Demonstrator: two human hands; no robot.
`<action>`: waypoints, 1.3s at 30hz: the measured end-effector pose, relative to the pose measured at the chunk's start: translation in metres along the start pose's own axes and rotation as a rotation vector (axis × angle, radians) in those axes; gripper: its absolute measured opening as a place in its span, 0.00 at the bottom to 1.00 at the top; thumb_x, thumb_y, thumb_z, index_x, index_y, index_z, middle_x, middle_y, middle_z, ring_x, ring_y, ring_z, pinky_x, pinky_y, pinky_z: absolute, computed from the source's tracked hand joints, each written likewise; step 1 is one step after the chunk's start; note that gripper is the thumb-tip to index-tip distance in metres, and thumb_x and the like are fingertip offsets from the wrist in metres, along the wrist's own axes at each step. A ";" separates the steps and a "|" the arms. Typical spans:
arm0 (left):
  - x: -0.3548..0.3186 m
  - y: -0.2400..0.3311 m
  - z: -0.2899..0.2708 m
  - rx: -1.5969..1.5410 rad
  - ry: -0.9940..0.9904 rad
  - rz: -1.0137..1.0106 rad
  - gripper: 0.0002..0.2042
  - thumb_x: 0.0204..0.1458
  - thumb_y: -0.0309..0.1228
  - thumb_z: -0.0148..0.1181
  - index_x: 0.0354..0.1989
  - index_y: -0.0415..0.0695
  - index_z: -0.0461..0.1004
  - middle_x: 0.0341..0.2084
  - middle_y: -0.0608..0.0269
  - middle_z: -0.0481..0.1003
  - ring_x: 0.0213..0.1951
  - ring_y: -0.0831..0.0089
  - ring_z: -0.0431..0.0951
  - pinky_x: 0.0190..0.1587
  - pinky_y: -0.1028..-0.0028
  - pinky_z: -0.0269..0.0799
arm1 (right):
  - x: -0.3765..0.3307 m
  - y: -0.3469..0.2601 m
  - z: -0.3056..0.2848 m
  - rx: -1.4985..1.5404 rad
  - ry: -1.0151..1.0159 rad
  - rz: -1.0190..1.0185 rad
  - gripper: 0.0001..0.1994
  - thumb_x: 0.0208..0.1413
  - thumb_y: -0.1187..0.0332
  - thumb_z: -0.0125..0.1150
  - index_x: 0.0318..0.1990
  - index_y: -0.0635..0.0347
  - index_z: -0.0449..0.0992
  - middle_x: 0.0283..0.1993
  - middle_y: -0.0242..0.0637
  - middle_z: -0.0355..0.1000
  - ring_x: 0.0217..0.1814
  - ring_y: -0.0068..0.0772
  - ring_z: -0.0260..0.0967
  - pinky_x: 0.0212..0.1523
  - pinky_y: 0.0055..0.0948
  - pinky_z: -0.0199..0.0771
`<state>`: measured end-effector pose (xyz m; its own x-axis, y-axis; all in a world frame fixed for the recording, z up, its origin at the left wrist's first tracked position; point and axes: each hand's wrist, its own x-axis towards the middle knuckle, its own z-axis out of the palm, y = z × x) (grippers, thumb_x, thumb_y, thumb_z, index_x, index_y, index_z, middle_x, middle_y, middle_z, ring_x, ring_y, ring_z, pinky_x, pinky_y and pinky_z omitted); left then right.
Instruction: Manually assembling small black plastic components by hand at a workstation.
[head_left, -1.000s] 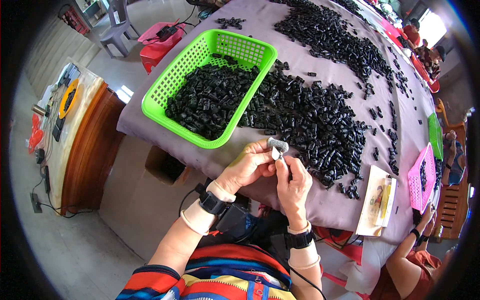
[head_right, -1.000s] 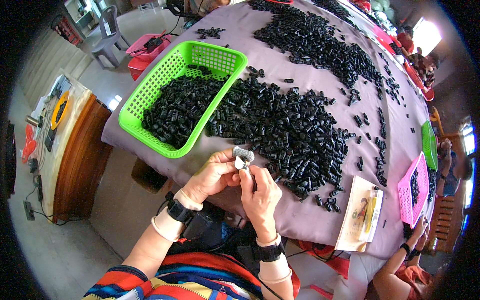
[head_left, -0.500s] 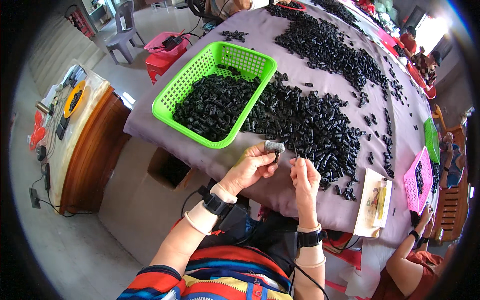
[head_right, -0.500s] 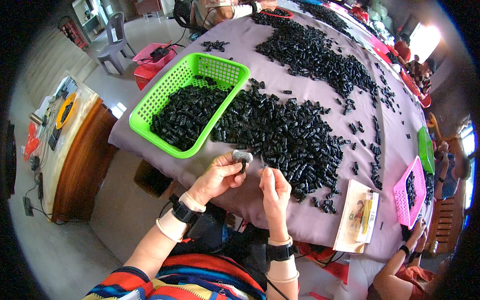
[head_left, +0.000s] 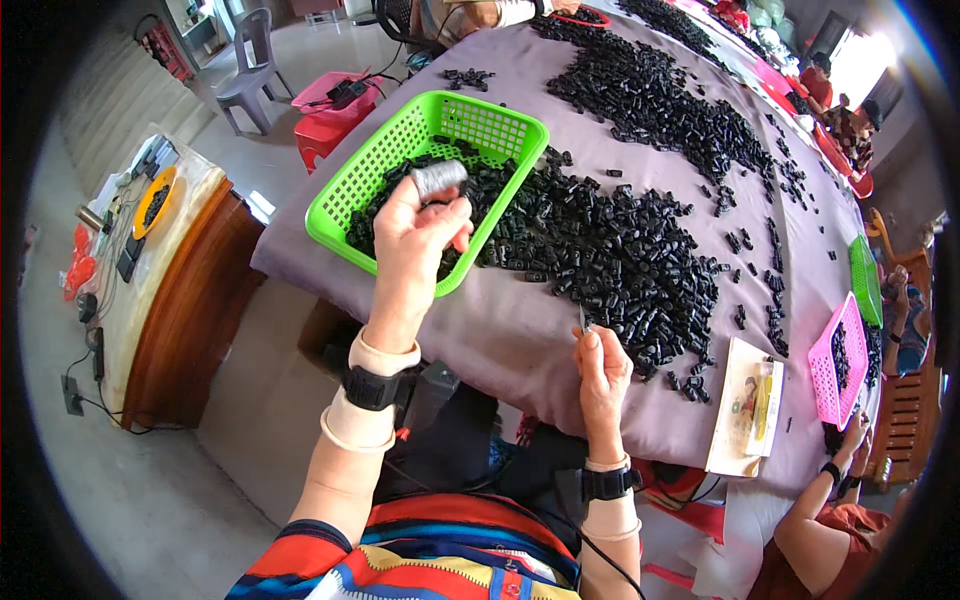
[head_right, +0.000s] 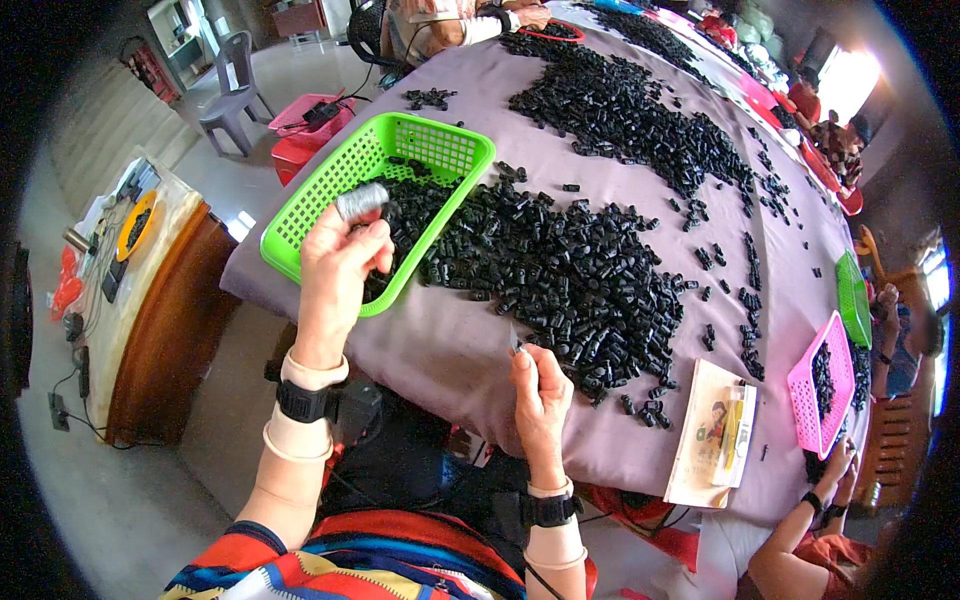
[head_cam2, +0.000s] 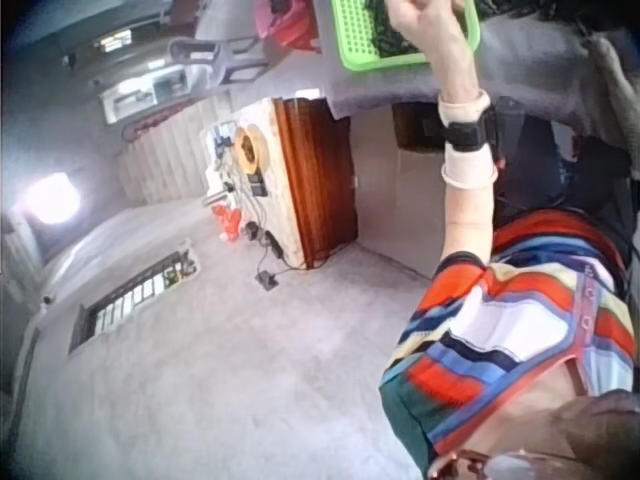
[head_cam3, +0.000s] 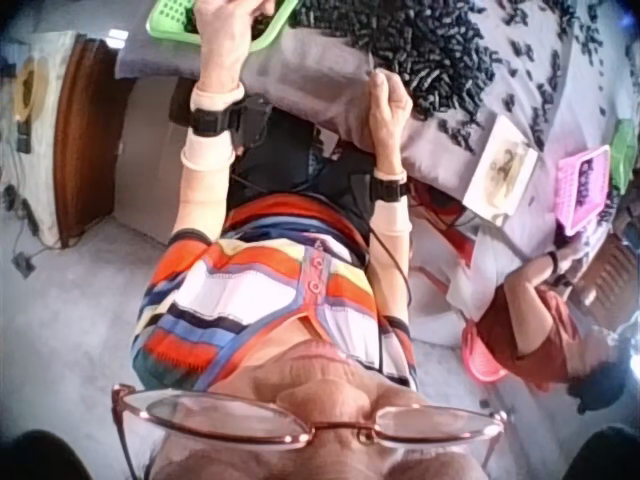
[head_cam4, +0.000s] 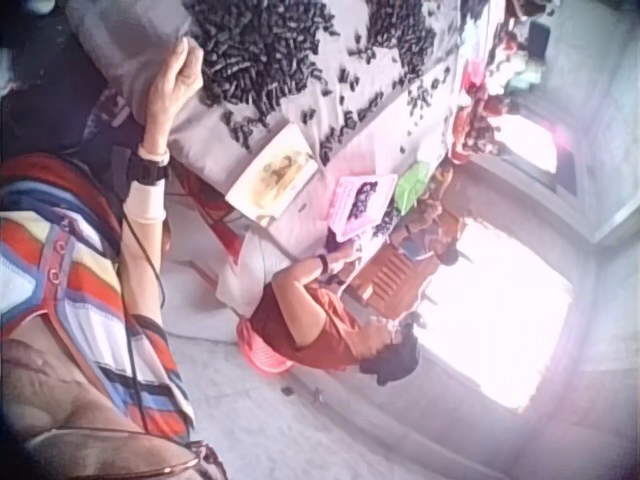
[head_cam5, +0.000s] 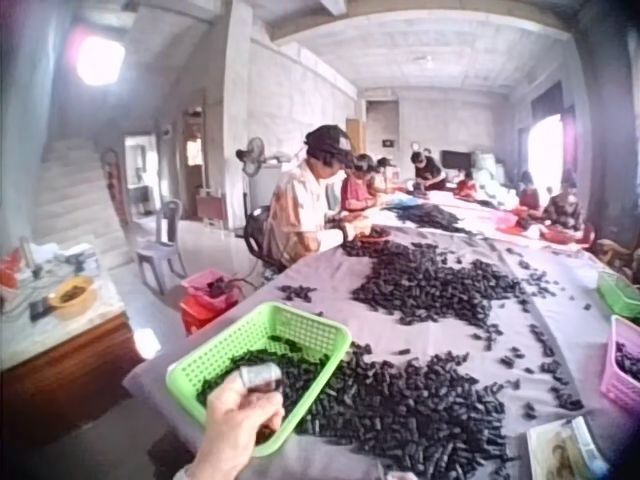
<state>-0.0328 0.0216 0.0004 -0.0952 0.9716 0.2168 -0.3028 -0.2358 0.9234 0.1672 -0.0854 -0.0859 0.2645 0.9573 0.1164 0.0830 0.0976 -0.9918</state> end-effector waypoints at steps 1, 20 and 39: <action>0.001 0.003 0.003 0.073 0.064 0.089 0.12 0.46 0.18 0.57 0.40 0.36 0.69 0.32 0.63 0.67 0.22 0.81 0.69 0.24 0.82 0.67 | 0.000 -0.001 0.000 0.025 -0.006 -0.006 0.14 0.61 0.62 0.49 0.36 0.65 0.73 0.20 0.20 0.58 0.21 0.09 0.48 0.22 0.12 0.47; -0.037 -0.109 0.055 0.882 -0.406 0.173 0.09 0.44 0.26 0.55 0.35 0.40 0.69 0.29 0.50 0.68 0.33 0.52 0.72 0.35 0.61 0.70 | 0.000 0.004 0.001 0.038 0.013 -0.004 0.13 0.60 0.63 0.50 0.37 0.65 0.73 0.20 0.20 0.60 0.21 0.08 0.48 0.21 0.11 0.46; -0.060 -0.099 0.049 0.851 -0.465 0.244 0.13 0.42 0.19 0.51 0.39 0.39 0.70 0.34 0.50 0.68 0.35 0.52 0.71 0.37 0.63 0.70 | 0.000 0.005 0.003 -0.016 0.026 0.000 0.11 0.60 0.65 0.50 0.37 0.66 0.73 0.21 0.21 0.61 0.23 0.10 0.52 0.24 0.12 0.52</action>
<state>0.0494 -0.0120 -0.0885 0.3716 0.8535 0.3653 0.4730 -0.5126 0.7166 0.1642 -0.0841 -0.0906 0.2895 0.9499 0.1178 0.0986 0.0928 -0.9908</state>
